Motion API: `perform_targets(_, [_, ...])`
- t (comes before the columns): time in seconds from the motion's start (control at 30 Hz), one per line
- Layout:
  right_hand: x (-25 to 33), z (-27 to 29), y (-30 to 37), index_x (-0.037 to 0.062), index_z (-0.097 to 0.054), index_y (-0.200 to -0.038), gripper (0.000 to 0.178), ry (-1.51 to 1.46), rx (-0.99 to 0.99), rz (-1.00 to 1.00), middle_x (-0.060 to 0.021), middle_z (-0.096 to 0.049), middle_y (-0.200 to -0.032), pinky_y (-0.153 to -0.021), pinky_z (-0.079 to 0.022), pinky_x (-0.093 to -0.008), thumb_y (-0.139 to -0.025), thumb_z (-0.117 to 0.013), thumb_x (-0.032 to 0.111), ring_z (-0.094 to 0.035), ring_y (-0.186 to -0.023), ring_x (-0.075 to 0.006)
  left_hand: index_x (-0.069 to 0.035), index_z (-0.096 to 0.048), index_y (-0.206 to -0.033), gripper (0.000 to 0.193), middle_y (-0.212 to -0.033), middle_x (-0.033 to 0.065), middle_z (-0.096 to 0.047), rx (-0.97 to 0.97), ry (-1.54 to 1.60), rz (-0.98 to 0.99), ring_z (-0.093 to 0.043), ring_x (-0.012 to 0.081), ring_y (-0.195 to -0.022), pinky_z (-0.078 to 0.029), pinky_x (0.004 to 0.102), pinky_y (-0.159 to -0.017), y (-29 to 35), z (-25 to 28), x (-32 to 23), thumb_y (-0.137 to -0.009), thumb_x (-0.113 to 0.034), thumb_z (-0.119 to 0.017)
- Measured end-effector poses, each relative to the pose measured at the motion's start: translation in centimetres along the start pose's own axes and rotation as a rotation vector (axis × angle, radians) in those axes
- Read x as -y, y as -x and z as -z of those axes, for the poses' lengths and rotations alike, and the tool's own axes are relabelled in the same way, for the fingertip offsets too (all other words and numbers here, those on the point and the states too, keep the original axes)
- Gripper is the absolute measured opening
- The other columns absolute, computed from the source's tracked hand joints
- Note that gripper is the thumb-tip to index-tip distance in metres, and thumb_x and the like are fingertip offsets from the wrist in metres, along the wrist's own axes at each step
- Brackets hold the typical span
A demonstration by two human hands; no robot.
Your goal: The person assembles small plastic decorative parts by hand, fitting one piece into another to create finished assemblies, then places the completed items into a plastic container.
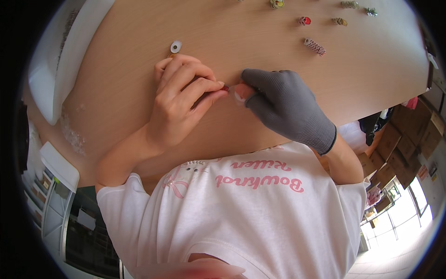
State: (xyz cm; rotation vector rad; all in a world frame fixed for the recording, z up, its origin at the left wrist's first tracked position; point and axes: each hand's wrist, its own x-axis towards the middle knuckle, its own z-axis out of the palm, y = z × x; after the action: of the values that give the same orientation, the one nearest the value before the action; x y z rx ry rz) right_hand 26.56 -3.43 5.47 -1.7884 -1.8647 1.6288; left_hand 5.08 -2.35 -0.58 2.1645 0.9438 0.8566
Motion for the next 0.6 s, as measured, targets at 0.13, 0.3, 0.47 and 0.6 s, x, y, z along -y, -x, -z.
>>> perform_targets(0.13, [-0.21, -0.05, 0.06, 0.0034, -0.062, -0.085, 0.021, 0.003, -0.023, 0.002, -0.0173, -0.055, -0.061, -0.053, -0.043, -0.0425, -0.097, -0.059, 0.02, -0.057, -0.055, -0.0353, -0.008, -0.071, -0.084, 0.023, -0.089, -0.0001, -0.064, 0.007, 0.004, 0.003, -0.06, 0.0215, -0.09, -0.037, 0.0368, -0.087, -0.06, -0.09, -0.07, -0.067, -0.007, -0.085])
perform_targets(0.3, [0.51, -0.21, -0.17, 0.0027, -0.063, -0.084, 0.022, -0.019, -0.019, -0.084, -0.0184, -0.054, -0.061, -0.054, -0.042, -0.0433, -0.097, -0.06, 0.02, -0.056, -0.055, -0.0367, -0.008, -0.071, -0.085, 0.022, -0.09, -0.0001, -0.064, 0.017, 0.01, 0.015, -0.06, 0.0218, -0.09, -0.037, 0.0368, -0.088, 0.06, -0.06, -0.08, -0.067, -0.005, -0.084])
perform_targets(0.47, [0.27, -0.2, -0.67, 0.003, -0.065, -0.084, 0.019, 0.001, -0.016, -0.004, -0.0184, -0.054, -0.06, -0.054, -0.043, -0.0437, -0.095, -0.061, 0.018, -0.056, -0.055, -0.037, -0.007, -0.07, -0.085, 0.022, -0.09, 0.0009, -0.064, 0.005, 0.017, 0.025, -0.06, 0.0217, -0.091, -0.038, 0.0365, -0.088, -0.11, -0.13, -0.05, -0.068, -0.005, -0.084])
perform_targets(0.6, [0.09, -0.47, -0.58, 0.0029, -0.064, -0.084, 0.018, 0.039, -0.055, 0.026, -0.0183, -0.054, -0.06, -0.054, -0.043, -0.0433, -0.094, -0.063, 0.017, -0.055, -0.055, -0.0367, -0.006, -0.07, -0.084, 0.021, -0.09, 0.0013, -0.064, -0.006, 0.023, 0.003, -0.06, 0.0214, -0.091, -0.038, 0.0358, -0.088, -0.44, 0.02, -0.1, -0.068, -0.004, -0.084])
